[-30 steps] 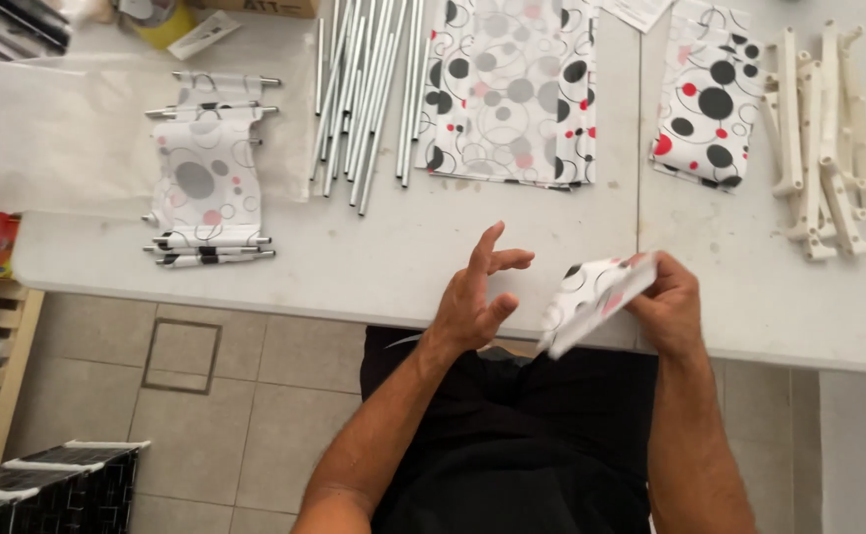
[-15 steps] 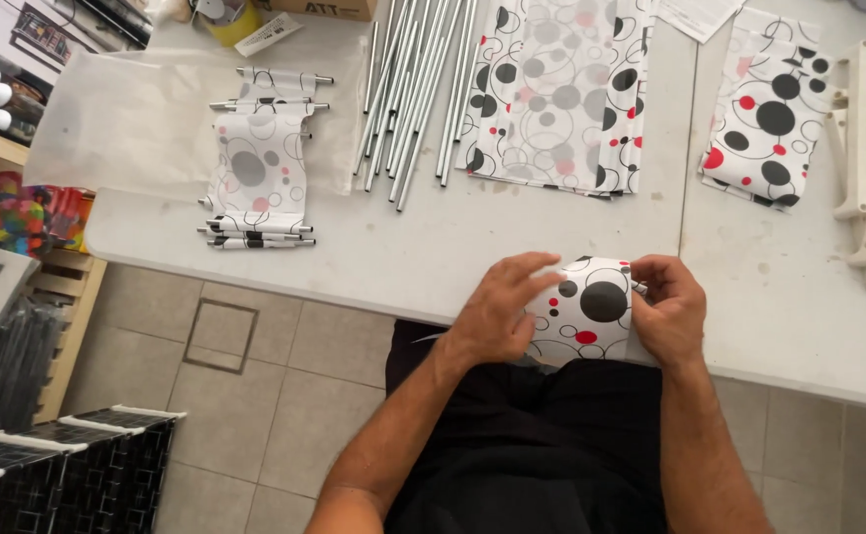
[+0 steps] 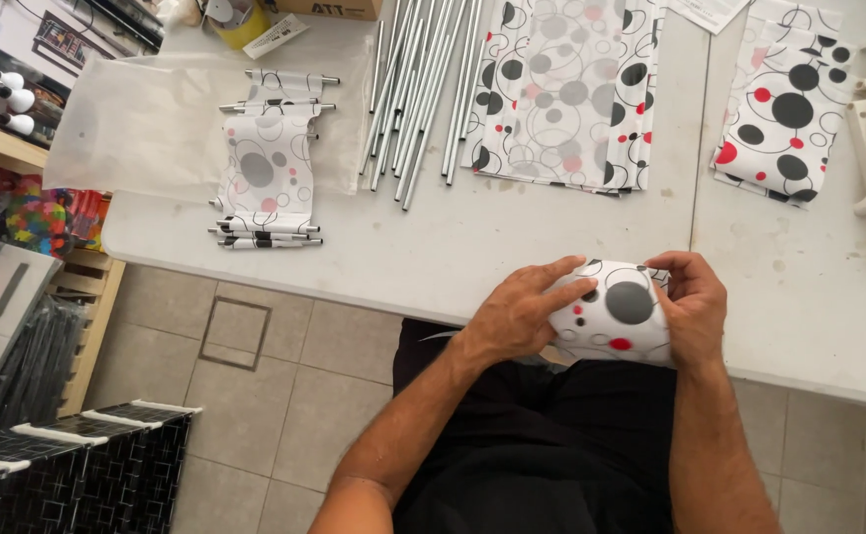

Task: Assembling a modular display rack by threading metal support rods into fabric shelving panels.

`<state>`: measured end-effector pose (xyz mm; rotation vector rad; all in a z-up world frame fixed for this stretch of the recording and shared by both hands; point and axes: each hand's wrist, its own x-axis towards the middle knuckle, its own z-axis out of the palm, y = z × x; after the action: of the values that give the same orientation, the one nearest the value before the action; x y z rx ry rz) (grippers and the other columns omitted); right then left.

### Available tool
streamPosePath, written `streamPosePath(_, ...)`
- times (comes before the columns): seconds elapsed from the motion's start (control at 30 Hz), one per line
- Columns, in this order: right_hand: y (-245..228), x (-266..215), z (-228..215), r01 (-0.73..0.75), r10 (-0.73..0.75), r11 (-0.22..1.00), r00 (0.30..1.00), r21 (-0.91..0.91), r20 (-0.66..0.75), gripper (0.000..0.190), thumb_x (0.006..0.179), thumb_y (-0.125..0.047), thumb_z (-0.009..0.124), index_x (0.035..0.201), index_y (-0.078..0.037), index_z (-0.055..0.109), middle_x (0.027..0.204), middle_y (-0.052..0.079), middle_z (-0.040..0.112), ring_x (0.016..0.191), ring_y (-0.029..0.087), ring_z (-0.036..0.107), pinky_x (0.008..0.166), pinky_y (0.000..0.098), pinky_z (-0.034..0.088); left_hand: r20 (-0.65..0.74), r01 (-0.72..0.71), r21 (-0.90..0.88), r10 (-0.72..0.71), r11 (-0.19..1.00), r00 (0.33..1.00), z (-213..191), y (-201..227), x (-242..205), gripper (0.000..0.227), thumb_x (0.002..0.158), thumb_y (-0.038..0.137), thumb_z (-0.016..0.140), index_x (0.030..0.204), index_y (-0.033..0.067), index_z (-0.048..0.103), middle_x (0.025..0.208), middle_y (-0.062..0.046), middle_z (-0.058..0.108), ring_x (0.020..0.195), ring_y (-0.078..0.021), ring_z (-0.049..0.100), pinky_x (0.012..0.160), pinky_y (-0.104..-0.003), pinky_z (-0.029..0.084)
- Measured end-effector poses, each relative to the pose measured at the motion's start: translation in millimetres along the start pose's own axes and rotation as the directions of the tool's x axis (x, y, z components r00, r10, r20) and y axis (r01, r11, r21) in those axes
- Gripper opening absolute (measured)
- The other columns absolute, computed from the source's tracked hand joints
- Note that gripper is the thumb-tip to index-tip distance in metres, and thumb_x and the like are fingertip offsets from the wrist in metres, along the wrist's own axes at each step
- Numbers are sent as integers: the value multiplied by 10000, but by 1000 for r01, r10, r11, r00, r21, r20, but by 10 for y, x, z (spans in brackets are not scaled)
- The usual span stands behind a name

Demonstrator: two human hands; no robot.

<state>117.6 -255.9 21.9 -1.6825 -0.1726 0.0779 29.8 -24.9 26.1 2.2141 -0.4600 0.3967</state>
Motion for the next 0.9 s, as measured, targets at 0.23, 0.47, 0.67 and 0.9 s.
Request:
streamPosePath(0.23,-163,-38,103,26,-10,977,997,-210,74,252,850,55,781,1070,-59,733,739,55,560,641,89,431,584,288,443,-227,200,-482,-342,853,912,84,-234,-28,427,935,283,687,1346,173,652,1118,23,754,1054,-150,737,1036,-321,541)
streamPosePath(0.47,-86,-43,107,13,1,989,996,-146,94,425,762,54,832,1155,-61,718,758,48,553,649,85,481,608,224,489,-341,423,-434,-579,796,741,-435,-185,-85,738,834,165,699,1507,48,416,761,-71,709,688,-187,688,702,-353,557)
streamPosePath(0.67,-417,-87,201,-70,74,962,997,-263,7,462,823,17,762,1246,-78,601,938,60,640,768,107,603,714,211,534,-68,813,-336,-873,476,483,-961,249,141,804,832,215,586,1588,138,323,563,48,469,477,-108,421,449,-307,406)
streamPosePath(0.9,-344,-67,252,346,-412,784,911,-515,-14,514,832,21,755,1304,80,561,1400,280,541,1302,399,539,957,457,533,-516,542,74,-433,837,739,-1076,-600,347,364,962,164,552,1318,117,611,1060,-49,728,976,-207,678,794,-383,563)
